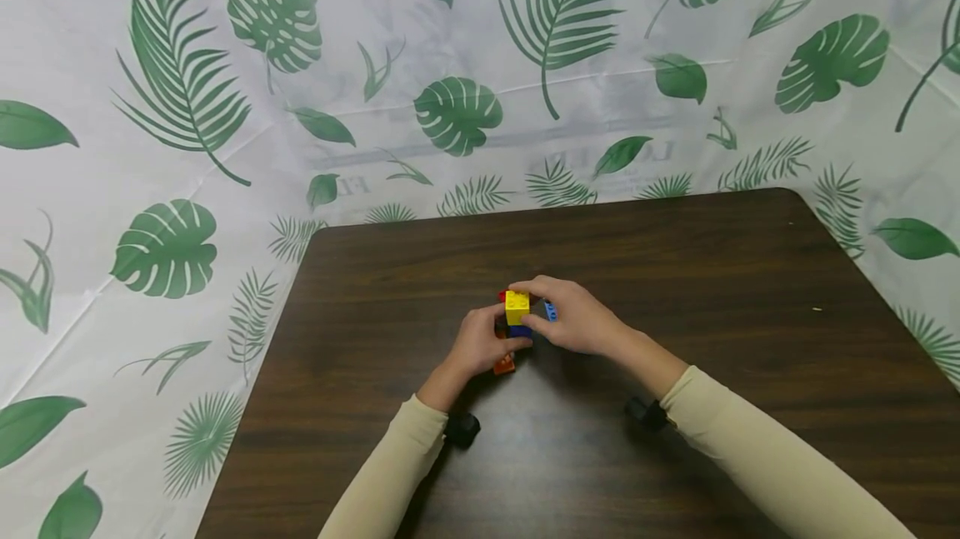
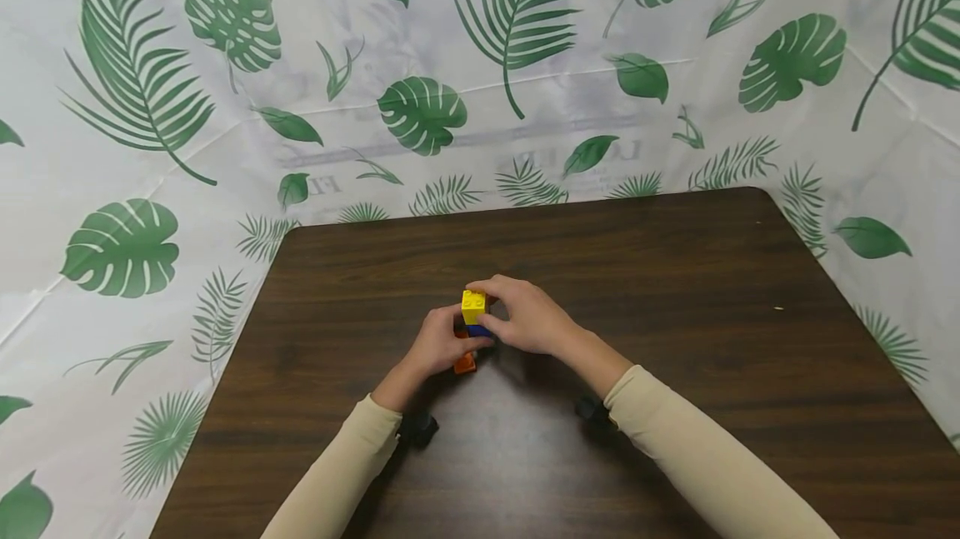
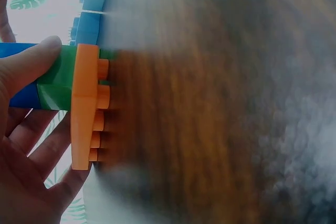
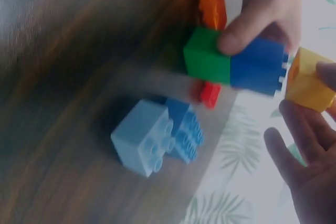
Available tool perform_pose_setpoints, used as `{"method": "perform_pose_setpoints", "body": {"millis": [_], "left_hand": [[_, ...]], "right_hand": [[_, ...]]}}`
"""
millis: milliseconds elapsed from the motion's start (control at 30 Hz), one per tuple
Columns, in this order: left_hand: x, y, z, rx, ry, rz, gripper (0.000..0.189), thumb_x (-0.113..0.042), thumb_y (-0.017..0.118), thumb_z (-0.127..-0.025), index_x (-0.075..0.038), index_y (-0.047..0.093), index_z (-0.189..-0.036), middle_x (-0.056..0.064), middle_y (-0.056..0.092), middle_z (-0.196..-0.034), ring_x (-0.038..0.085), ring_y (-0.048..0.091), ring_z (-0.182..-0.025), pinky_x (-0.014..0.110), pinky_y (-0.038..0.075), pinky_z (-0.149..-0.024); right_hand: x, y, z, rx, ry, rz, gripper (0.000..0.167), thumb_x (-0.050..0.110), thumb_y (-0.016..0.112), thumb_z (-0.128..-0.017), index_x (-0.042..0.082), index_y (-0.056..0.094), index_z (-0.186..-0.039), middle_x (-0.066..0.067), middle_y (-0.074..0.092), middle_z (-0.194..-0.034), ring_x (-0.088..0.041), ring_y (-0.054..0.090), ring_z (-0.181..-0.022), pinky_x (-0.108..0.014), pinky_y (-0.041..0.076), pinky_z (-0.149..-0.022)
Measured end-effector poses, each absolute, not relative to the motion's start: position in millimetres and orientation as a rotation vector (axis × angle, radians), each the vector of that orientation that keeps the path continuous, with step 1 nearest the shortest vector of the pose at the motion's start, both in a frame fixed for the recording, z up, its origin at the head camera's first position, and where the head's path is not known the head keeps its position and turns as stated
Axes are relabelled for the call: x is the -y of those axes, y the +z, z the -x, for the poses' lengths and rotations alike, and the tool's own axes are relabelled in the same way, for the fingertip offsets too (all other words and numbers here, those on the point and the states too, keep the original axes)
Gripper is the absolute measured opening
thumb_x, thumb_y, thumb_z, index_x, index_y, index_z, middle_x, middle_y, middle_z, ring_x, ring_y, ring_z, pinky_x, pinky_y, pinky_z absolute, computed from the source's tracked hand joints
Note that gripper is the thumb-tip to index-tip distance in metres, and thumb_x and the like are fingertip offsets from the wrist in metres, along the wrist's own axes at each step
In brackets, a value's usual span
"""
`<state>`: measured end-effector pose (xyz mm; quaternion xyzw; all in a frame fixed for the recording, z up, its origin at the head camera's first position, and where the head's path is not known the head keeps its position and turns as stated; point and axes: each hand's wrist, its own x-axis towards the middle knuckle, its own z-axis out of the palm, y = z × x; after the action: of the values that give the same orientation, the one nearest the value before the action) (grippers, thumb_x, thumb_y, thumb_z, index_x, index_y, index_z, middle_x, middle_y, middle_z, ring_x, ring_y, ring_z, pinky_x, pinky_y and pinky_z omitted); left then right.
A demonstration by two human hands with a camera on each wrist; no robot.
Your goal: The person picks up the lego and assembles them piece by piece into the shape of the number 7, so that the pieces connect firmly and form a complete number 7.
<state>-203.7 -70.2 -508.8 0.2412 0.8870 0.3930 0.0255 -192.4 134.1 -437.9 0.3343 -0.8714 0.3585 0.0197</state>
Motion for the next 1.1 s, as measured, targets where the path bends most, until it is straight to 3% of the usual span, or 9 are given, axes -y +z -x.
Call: {"method": "perform_pose_setpoints", "body": {"millis": [333,567,800,1100], "left_hand": [[69.9,-508.8,203.4,-2.742,1.229,-0.753,0.039,-0.03,0.083,-0.08,-0.013,0.069,-0.112,0.0,0.072,-0.102,0.012,0.066,-0.087,0.029,0.054,-0.078],[69.7,-508.2,204.3,-2.737,1.233,-0.744,0.04,-0.031,0.083,-0.081,-0.014,0.068,-0.113,0.0,0.071,-0.103,0.012,0.066,-0.087,0.029,0.054,-0.078],[69.1,-510.4,206.4,-2.737,1.24,-0.783,0.042,-0.029,0.083,-0.081,-0.013,0.067,-0.117,0.001,0.071,-0.106,0.013,0.066,-0.088,0.03,0.054,-0.08],[70.4,-512.0,206.2,-2.746,1.217,-0.752,0.04,-0.031,0.083,-0.08,-0.013,0.068,-0.113,0.0,0.071,-0.103,0.012,0.067,-0.088,0.03,0.054,-0.08]], "right_hand": [[-130.5,-439.1,188.6,2.699,1.026,-1.028,0.049,0.012,0.076,-0.087,0.011,0.06,-0.133,-0.003,0.064,-0.121,-0.021,0.062,-0.102,-0.042,0.052,-0.088],[-132.2,-438.9,190.0,2.722,1.018,-1.02,0.049,0.012,0.075,-0.088,0.011,0.059,-0.135,-0.004,0.064,-0.12,-0.026,0.06,-0.087,-0.039,0.051,-0.078],[-134.3,-441.0,190.3,2.742,1.0,-0.987,0.049,0.013,0.075,-0.088,0.011,0.06,-0.135,-0.005,0.065,-0.12,-0.024,0.063,-0.087,-0.042,0.052,-0.082],[-131.6,-442.3,188.5,2.736,0.942,-1.012,0.051,0.01,0.076,-0.087,0.009,0.059,-0.135,-0.004,0.065,-0.116,-0.024,0.062,-0.082,-0.035,0.05,-0.073]]}}
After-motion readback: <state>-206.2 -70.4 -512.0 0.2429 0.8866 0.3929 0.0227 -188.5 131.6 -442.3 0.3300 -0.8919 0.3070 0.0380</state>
